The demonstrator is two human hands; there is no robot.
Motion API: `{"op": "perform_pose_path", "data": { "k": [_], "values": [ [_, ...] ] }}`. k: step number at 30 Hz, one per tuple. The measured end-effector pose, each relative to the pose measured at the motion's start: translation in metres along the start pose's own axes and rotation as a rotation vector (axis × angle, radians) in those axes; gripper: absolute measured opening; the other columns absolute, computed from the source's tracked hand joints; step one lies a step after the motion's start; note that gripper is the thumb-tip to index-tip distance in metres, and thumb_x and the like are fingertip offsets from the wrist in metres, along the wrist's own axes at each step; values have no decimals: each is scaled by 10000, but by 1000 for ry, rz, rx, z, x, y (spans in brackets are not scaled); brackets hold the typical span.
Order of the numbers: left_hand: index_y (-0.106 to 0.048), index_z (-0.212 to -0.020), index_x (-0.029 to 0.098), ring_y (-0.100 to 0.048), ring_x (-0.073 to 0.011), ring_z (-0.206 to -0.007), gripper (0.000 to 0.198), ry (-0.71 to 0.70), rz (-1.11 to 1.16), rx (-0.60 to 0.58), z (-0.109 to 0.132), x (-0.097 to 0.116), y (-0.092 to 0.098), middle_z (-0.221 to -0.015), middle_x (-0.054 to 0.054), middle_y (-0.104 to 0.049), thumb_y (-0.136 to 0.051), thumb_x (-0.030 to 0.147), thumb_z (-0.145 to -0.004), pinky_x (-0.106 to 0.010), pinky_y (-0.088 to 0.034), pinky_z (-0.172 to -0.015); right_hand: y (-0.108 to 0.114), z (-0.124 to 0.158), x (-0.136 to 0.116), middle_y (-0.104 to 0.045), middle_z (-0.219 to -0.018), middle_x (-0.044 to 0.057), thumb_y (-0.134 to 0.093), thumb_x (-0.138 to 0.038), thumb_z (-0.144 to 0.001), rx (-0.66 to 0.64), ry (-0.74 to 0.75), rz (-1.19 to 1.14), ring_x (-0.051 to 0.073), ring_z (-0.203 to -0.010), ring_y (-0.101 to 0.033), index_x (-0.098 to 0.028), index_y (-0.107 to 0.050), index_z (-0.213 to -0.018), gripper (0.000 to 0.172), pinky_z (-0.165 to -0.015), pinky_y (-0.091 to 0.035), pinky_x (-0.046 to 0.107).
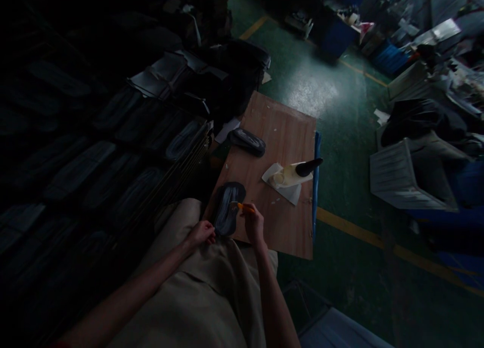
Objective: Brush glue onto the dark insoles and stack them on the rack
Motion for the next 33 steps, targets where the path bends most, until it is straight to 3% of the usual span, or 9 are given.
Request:
{"op": "perform_pose_path", "data": {
  "k": [6,10,16,24,30,33],
  "values": [
    [-470,-730,169,-607,-108,-462,169,24,-38,2,-3,-2,0,-559,34,-584,-446,67,-862,-187,-461,-473,-11,-27,-10,-678,-956,49,-445,-272,-843,101,81,-58,157,-754,-649,-188,-604,-1042,268,-690,-549,293],
    [-472,-738,172,-625,-107,-483,153,21,-37,16,-3,-3,1,-589,25,-607,-461,85,-864,-177,-453,-474,-18,-26,-14,-668,-1028,69,-426,-241,-850,71,107,-43,173,-855,-644,-193,-608,-1050,275,-750,-542,298],
    [-479,-730,173,-621,-114,-469,145,29,7,25,-3,-4,2,-579,36,-592,-486,88,-847,-189,-452,-468,-18,5,-13,-682,-939,55,-424,-241,-866,-39,81,102,171,-787,-645,-210,-647,-1006,266,-701,-508,275],
    [-477,-764,165,-617,-117,-468,133,5,59,30,0,-3,2,-578,32,-585,-468,80,-866,-200,-461,-468,-10,60,-7,-706,-966,48,-503,-295,-859,-234,-85,-23,197,-810,-669,-224,-654,-999,218,-693,-527,290],
    [-479,-761,163,-617,-116,-481,147,-22,64,15,0,-3,2,-581,26,-588,-441,75,-873,-206,-474,-480,-5,77,2,-703,-882,39,-571,-281,-806,-275,-154,-83,198,-761,-668,-218,-667,-964,196,-627,-527,275],
    [-474,-746,166,-604,-116,-464,155,-27,43,19,-2,-4,2,-564,34,-575,-445,74,-868,-208,-465,-467,1,75,2,-695,-855,44,-582,-306,-803,-235,-158,-132,190,-724,-667,-199,-660,-969,212,-608,-530,271]
  ]
}}
Point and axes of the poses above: each hand's wrist, its own z-axis away from the middle knuckle, its own y-axis out of the back of the hand, x = y × z, the point moved 5 cm from there along -z, towards the middle knuckle
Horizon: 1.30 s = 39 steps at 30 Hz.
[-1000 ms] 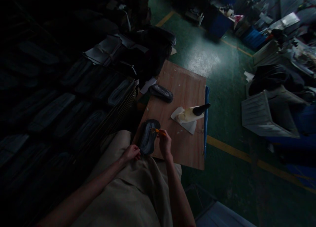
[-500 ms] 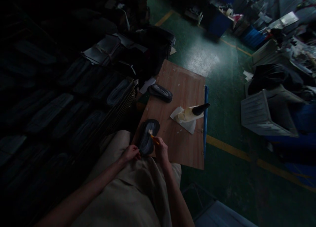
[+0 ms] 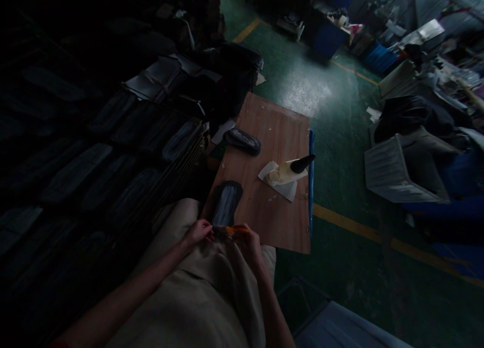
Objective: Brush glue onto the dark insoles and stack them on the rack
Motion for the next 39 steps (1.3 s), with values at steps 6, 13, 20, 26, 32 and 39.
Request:
{"op": "perform_pose_path", "data": {
  "k": [6,13,20,26,32,39],
  "values": [
    [-471,-745,173,-597,-112,-455,146,-6,-18,13,1,1,0,-560,45,-570,-461,69,-847,-205,-456,-471,12,-29,-7,-676,-776,37,-537,-387,-841,100,55,-47,177,-636,-668,-183,-640,-983,268,-581,-544,283],
    [-453,-715,177,-585,-113,-422,190,5,-23,14,3,4,0,-520,56,-546,-437,39,-845,-193,-420,-423,22,-58,-21,-683,-867,30,-500,-313,-842,376,193,-32,153,-693,-667,-191,-632,-1028,259,-603,-556,269],
    [-458,-691,175,-588,-113,-412,198,1,-2,7,1,4,-1,-512,46,-563,-467,35,-831,-187,-421,-413,4,-63,-36,-675,-889,36,-530,-311,-842,323,253,-120,149,-688,-659,-193,-648,-982,218,-596,-579,274],
    [-470,-714,173,-595,-120,-419,173,-1,-5,-5,-1,1,-1,-526,42,-574,-461,44,-829,-194,-427,-409,14,-52,-26,-673,-903,35,-565,-323,-849,365,209,-177,150,-692,-669,-200,-633,-1053,248,-596,-578,273],
    [-480,-705,168,-590,-105,-416,159,1,-32,-13,1,3,0,-536,43,-575,-478,59,-821,-180,-427,-416,16,-48,-19,-672,-917,45,-584,-326,-842,400,189,-170,149,-694,-659,-197,-660,-1005,221,-585,-570,270],
    [-462,-695,169,-604,-107,-446,182,32,-69,-15,4,7,-2,-561,24,-591,-443,65,-844,-182,-441,-422,1,-76,-19,-670,-922,54,-545,-351,-864,413,245,-243,157,-718,-644,-195,-648,-1036,254,-624,-564,292]
  ]
}}
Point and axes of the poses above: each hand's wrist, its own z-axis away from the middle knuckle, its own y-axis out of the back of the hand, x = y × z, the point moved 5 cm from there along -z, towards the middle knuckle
